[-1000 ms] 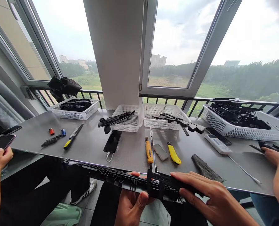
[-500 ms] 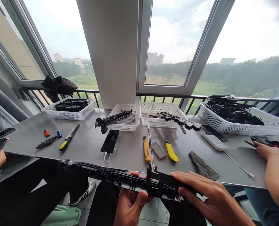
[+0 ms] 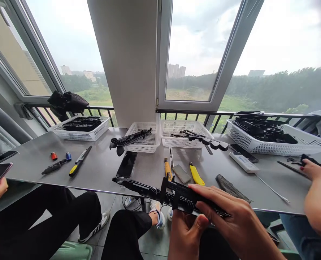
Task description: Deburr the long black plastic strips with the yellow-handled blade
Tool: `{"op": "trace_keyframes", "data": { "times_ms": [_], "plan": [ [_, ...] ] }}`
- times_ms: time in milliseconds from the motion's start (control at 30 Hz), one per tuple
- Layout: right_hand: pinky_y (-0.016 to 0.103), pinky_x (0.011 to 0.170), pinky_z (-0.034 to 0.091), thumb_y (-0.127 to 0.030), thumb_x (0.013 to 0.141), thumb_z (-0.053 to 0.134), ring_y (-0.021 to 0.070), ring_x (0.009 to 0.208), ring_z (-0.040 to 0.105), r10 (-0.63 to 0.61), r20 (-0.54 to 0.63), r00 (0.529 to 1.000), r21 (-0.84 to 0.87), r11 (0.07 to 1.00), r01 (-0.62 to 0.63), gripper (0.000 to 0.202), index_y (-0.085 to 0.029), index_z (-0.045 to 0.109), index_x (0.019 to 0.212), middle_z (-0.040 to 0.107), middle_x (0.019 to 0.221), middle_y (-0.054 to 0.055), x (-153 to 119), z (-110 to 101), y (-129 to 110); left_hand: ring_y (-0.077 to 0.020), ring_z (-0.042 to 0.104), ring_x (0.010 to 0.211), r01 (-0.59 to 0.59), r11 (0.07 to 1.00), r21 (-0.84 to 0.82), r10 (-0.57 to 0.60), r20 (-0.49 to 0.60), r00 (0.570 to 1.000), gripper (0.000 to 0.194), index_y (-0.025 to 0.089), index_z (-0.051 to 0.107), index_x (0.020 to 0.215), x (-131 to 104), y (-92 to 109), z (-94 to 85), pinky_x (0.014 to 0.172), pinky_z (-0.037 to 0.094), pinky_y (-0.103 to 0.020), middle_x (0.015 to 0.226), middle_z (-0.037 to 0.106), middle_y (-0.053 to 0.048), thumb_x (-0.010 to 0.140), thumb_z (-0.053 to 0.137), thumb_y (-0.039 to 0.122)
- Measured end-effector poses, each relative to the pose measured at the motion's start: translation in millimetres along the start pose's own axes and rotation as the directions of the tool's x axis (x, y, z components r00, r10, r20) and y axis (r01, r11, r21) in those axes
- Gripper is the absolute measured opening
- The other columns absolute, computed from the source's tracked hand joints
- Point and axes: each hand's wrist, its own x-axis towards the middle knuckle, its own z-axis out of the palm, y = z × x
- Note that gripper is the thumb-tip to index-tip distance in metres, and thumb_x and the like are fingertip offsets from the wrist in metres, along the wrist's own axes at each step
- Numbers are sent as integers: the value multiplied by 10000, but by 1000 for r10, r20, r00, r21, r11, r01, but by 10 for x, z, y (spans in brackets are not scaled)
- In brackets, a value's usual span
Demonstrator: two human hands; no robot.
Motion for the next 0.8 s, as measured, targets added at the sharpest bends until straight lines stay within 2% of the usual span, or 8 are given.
{"op": "trace_keyframes", "data": {
  "times_ms": [67,200,300,500,700,800],
  "plan": [
    [308,1009,684,-328,1043,679,243,1187,819,13,7,1000,-8,1000,-13,307,-313,833,1307,824,1322,22,22,38,-7,-377,784,1062,11,1000,15,-11,14,1000,812,193,737,1376,-13,-98,49,893,638,-414,1232,816,-183,745,946,660],
    [333,1031,679,-347,1061,658,247,1187,818,21,51,998,-26,999,-20,310,-310,826,1319,829,1316,32,4,57,22,-261,761,835,24,999,26,-26,83,996,815,187,670,1441,-45,-255,58,737,594,-333,1158,802,-163,811,908,647],
    [314,1014,682,-363,1070,657,238,1165,825,14,59,998,-42,999,-12,299,-308,828,1309,837,1296,33,-27,50,47,-217,740,776,16,999,42,-21,101,995,783,176,662,1420,-62,-296,46,703,575,-303,1142,799,-154,835,892,643],
    [276,996,679,-378,1077,663,225,1144,832,-17,27,999,-54,998,18,286,-318,831,1301,844,1280,25,-64,65,76,-266,789,909,6,1000,27,-9,100,995,837,166,646,1429,-91,-238,84,787,620,-332,1190,795,-162,806,907,660],
    [230,965,676,-373,1066,681,203,1096,845,-19,-9,1000,-25,1000,19,276,-329,837,1290,856,1242,4,-64,96,46,-282,798,938,3,999,38,-7,99,995,724,159,684,1341,-104,-191,116,812,631,-350,1168,809,-168,824,911,612],
    [226,929,685,-401,1060,694,206,1051,855,-1,-23,1000,-12,1000,1,271,-318,846,1268,866,1205,12,-67,110,30,-320,805,988,0,1000,-3,0,105,995,745,162,686,1341,-104,-171,117,844,649,-394,1164,813,-178,806,921,624]
  ]
}}
